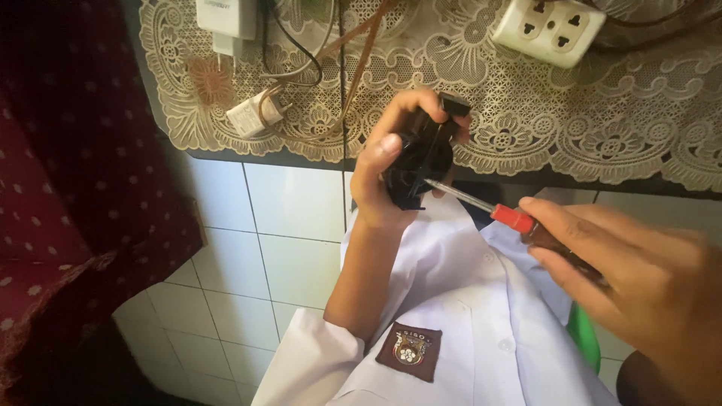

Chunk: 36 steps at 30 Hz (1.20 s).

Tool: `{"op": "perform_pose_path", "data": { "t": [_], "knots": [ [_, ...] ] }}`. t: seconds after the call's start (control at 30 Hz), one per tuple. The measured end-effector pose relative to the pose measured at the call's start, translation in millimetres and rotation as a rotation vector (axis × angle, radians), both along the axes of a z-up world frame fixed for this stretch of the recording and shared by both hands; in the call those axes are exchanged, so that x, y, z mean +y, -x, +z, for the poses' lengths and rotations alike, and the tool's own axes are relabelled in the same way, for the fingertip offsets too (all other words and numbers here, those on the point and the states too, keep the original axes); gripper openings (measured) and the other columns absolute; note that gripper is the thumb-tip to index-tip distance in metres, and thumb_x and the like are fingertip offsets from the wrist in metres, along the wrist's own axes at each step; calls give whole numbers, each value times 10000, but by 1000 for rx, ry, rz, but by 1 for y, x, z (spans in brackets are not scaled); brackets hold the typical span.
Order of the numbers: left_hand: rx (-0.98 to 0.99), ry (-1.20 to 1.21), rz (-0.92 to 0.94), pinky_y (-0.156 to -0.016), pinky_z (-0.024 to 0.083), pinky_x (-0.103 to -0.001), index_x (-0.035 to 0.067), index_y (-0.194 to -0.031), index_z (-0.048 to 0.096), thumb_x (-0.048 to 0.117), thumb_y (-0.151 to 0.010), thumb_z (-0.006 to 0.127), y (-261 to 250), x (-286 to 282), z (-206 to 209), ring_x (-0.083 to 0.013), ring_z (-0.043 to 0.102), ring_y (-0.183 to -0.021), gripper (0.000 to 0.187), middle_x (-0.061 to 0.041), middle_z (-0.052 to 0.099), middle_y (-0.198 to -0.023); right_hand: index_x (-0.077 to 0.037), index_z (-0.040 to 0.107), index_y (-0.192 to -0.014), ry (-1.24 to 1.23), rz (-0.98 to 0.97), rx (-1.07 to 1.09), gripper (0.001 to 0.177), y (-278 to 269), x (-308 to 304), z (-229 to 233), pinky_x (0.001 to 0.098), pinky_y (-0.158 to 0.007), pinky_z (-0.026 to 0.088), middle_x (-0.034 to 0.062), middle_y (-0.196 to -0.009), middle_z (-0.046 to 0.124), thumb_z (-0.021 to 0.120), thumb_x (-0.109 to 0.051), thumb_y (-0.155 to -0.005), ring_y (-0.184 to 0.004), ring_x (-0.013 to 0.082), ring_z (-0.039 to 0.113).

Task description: Repairing a small black electronic fan component using a screwdriver.

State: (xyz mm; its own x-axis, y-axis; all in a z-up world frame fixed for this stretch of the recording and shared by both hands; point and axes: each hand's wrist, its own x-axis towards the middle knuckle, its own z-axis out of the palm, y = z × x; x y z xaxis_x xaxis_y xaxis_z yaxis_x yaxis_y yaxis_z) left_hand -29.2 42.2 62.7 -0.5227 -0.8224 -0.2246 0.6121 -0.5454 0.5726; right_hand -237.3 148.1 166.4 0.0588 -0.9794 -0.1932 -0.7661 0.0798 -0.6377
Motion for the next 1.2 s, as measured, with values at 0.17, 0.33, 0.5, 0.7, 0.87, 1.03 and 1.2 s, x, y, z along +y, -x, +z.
{"op": "perform_pose_path", "data": {
  "t": [0.17, 0.33, 0.5, 0.7, 0.87, 1.03, 1.2],
  "knots": [
    [-19, -15, -18, -475, 467, -265, -9, -1165, 530, 438, -956, 584, 1, -2, 1, -244, 610, -993, 496, -230, 596, -1119, -71, 728, -1219, 54, 45, 8, 458, 5, -2, -3, 328, -658, 557, 90, -984, 754, 817, -155, -777, -764, 218, 722],
    [146, -84, -24, -497, 431, -253, 6, -1151, 527, 427, -997, 562, -1, 1, -9, -228, 608, -931, 450, -206, 591, -1114, -49, 726, -1190, 58, 52, -61, 454, 6, -3, -16, 305, -702, 576, 97, -1021, 758, 814, -166, -760, -827, 209, 743],
    [209, -173, -8, -475, 440, -230, 31, -1158, 521, 421, -1009, 557, 4, 0, -5, -206, 586, -937, 418, -174, 567, -1138, -73, 724, -1219, -44, 40, -54, 500, 12, 1, -22, 301, -663, 572, 100, -1005, 769, 832, -199, -748, -785, 197, 742],
    [210, -283, 60, -518, 466, -255, 71, -1181, 515, 349, -1032, 556, 3, -5, -14, -200, 574, -949, 317, -142, 541, -1166, -101, 704, -1256, -337, -78, 73, 545, 49, 47, -52, 320, -656, 576, 67, -894, 761, 857, -288, -767, -720, 180, 737],
    [286, -301, 35, -512, 474, -266, 85, -1163, 523, 368, -1027, 561, 4, -1, -13, -200, 584, -942, 316, -149, 554, -1173, -46, 658, -1225, -291, -582, -383, 377, 58, 43, -97, 253, -821, 546, 26, -1027, 706, 764, -246, -924, -941, 100, 686],
    [346, -428, -141, -513, 461, -269, 82, -1199, 534, 399, -1042, 570, 23, 13, -20, -204, 625, -909, 355, -126, 609, -1073, 18, 586, -1225, 180, -387, -713, 432, -12, -71, -74, 321, -966, 552, 58, -1145, 672, 830, -32, -872, -1080, 103, 639],
    [268, -549, -120, -532, 451, -275, 106, -1315, 534, 382, -1002, 570, 24, 11, -32, -210, 650, -932, 419, -93, 621, -1119, 20, 633, -1099, 69, -397, -675, 256, -17, -76, -94, 239, -661, 548, 36, -968, 703, 834, -69, -969, -780, 80, 664]
  ]
}}
